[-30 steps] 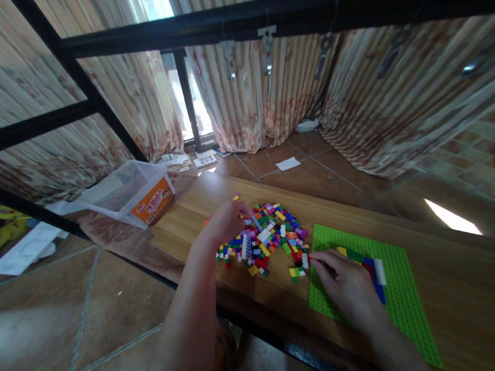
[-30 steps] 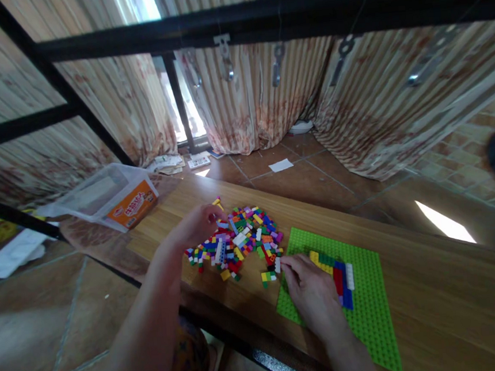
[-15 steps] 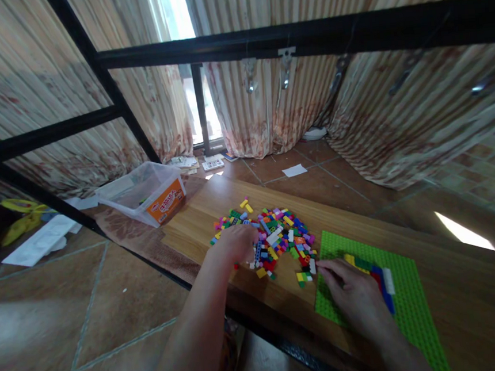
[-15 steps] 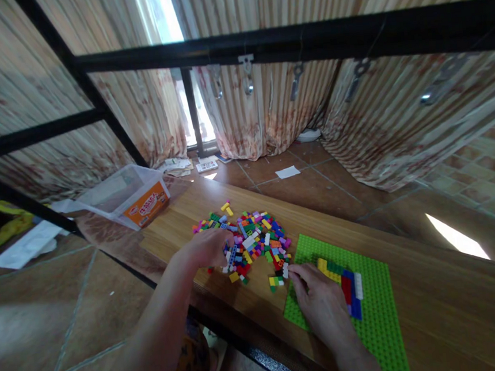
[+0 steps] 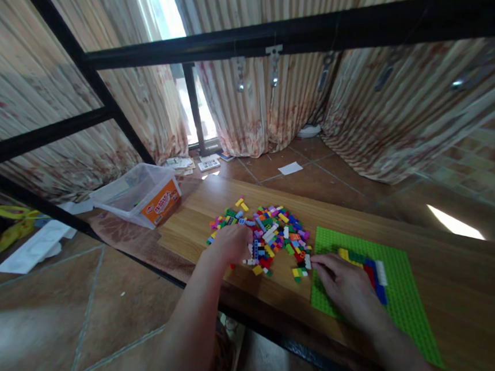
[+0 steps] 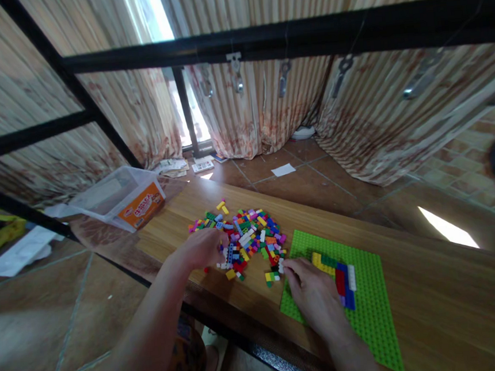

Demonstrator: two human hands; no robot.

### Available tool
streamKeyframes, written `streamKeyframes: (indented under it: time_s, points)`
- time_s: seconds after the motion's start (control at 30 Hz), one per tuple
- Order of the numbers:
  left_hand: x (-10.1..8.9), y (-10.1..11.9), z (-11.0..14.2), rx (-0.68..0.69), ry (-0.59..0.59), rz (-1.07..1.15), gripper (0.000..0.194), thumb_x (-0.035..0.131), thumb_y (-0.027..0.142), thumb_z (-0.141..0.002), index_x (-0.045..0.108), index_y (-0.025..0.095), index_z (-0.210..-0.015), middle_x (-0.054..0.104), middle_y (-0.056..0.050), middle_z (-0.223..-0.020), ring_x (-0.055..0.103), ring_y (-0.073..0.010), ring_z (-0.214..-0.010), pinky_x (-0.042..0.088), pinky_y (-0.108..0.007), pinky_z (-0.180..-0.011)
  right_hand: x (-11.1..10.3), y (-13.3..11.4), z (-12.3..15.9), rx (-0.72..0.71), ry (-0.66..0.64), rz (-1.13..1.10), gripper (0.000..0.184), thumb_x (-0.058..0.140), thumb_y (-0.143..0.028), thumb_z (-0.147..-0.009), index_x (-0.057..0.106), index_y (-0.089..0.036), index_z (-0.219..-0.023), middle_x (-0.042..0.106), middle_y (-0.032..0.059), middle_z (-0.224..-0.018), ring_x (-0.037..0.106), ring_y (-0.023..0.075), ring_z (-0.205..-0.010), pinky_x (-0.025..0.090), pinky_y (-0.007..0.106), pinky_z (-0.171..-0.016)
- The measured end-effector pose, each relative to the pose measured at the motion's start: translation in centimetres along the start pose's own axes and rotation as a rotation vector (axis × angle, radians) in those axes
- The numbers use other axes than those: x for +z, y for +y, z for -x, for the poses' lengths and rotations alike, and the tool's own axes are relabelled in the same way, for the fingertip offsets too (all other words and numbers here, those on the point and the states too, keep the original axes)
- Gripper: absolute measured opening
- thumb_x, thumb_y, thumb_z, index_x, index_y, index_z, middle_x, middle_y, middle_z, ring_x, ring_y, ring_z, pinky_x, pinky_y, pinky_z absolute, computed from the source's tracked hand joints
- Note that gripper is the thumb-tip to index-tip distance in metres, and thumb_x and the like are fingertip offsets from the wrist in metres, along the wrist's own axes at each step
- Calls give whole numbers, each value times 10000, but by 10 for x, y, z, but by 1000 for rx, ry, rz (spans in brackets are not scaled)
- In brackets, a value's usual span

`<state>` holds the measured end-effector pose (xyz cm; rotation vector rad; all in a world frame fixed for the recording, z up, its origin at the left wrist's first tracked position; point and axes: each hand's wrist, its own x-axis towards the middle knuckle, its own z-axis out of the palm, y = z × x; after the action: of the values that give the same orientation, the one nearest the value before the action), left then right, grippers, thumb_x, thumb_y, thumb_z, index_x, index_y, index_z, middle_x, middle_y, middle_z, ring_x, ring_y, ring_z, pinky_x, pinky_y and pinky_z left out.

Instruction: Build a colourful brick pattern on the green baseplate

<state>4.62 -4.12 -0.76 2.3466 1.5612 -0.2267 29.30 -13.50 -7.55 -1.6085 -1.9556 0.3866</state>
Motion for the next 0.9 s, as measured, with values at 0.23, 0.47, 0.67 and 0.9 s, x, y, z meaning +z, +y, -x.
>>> streamKeyframes:
  time_s: [0.23, 0.47, 0.67, 0.9]
  points:
    - [8, -5, -6, 33, 62, 132, 323, 599, 131, -676, 722, 198, -966, 714, -62, -837, 657, -217, -775, 481, -281, -687, 1, -4, -1, -3, 3, 24, 237, 449, -286, -927, 679, -233, -949, 715, 38, -950, 679, 181, -831, 500, 311, -762]
    - [13, -3, -1, 136, 66, 119, 336, 728, 320, -632, 666, 166, -924, 688, -85, -861, 648, -249, -804, 484, -294, -712, -1, -4, -3, 10, -13, 18, 226, 455, -263, -922, 678, -228, -940, 708, 36, -939, 669, 179, -840, 488, 299, -749]
    - [14, -1, -2, 80, 92, 45, 213, 665, 230, -691, 609, 158, -883, 658, -81, -833, 631, -232, -792, 452, -285, -686, 1, -4, -4, 7, -16, 23, 218, 461, -244, -922, 678, -234, -940, 703, 27, -925, 657, 163, -830, 481, 285, -765]
    - [-15, -5, -1, 65, 183, 362, 230, 627, 332, -745, 581, 178, -909, 594, 20, -691, 563, -147, -611, 378, -243, -545, -15, -5, -6, 35, 157, -72, 221, 466, -236, -913, 686, -223, -920, 699, 41, -890, 654, 162, -821, 498, 287, -763]
